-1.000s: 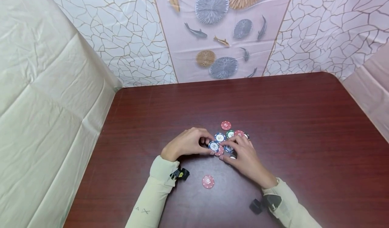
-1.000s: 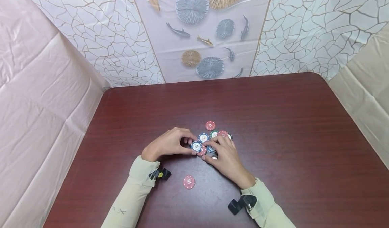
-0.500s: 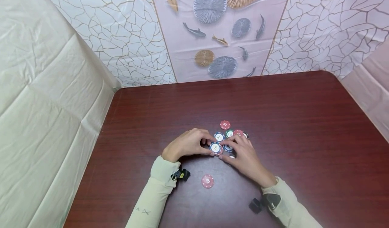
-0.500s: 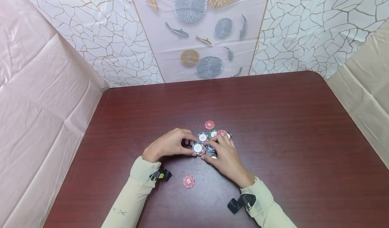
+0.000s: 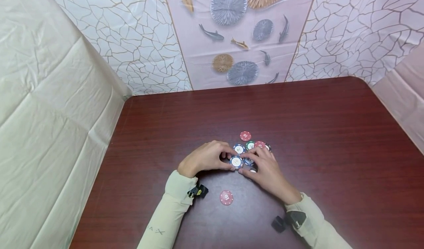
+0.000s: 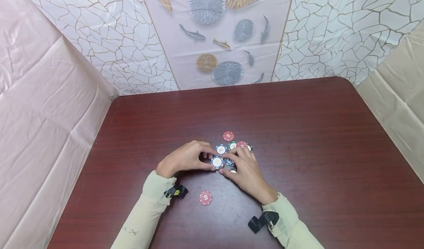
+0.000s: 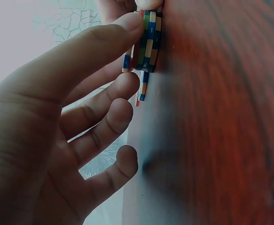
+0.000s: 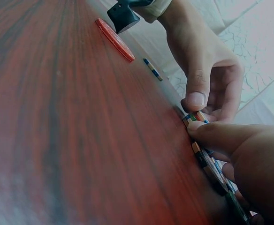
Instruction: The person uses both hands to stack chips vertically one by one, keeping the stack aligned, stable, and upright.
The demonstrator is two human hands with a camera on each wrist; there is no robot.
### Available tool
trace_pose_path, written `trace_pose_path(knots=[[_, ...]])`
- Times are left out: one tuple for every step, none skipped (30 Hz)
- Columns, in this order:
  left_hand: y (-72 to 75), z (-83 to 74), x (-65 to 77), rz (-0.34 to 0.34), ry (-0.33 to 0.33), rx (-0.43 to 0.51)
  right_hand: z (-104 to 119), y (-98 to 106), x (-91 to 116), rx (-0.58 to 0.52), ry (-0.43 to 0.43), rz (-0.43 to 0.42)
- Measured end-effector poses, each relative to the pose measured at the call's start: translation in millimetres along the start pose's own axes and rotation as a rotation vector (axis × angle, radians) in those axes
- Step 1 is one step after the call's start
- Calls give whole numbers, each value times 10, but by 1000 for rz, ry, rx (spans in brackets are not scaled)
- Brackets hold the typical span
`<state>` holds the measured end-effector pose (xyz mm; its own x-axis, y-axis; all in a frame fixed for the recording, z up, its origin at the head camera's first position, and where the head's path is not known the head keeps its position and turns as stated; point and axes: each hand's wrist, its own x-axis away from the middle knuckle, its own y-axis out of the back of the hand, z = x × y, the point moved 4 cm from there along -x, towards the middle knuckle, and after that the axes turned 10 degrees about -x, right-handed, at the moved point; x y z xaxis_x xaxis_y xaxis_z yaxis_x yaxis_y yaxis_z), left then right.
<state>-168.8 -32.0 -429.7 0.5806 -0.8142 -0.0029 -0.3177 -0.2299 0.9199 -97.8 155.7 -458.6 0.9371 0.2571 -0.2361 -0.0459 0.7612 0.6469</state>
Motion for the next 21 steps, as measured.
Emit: trace_pose_path(knots=[[-2, -2, -1, 2, 1, -1, 1, 1, 3, 0, -1, 1], [-3, -6, -2, 3, 3, -3, 2, 1, 4, -1, -3, 2], [-5, -8, -4, 5, 6, -7, 2, 1, 4, -2, -4, 3], [-6, -10, -6, 8, 9, -7, 2, 0, 4, -3, -4, 4], [-6, -15, -8, 11, 11, -7, 2, 1, 5, -3, -3, 3], [-7, -21, -10, 15, 13, -5, 3, 2, 4, -3, 0, 2], [-5, -26, -11, 17, 15, -4, 4, 3, 3, -2, 4, 1], [-2, -32, -11, 20, 18, -3, 4, 3, -2, 0, 10, -2], [-1, -36, -12, 23, 21, -2, 4, 4, -3, 3, 18, -5], [2, -42, -12, 26, 23, -1, 3, 5, -5, 7, 26, -9], [5, -47, -12, 29, 26, -1, 3, 7, -6, 11, 33, -12], [6, -50, -12, 31, 28, -2, 3, 9, -7, 13, 38, -15], [7, -52, -12, 32, 30, -5, 2, 9, -7, 17, 43, -17], [8, -54, -12, 34, 32, -8, 2, 10, -6, 19, 45, -19], [8, -54, -12, 35, 33, -9, 1, 10, -6, 20, 47, -19], [9, -54, -10, 36, 34, -8, 0, 10, -5, 21, 47, -18], [8, -53, -9, 36, 35, -7, 0, 10, -5, 22, 46, -18], [7, -52, -7, 35, 34, -7, -1, 9, -4, 22, 45, -16], [8, -51, -5, 33, 34, -4, -1, 8, -3, 22, 45, -15], [6, -47, -5, 31, 33, -1, 0, 7, -3, 21, 45, -14], [6, -42, -2, 26, 32, 1, 0, 6, -3, 22, 45, -14]])
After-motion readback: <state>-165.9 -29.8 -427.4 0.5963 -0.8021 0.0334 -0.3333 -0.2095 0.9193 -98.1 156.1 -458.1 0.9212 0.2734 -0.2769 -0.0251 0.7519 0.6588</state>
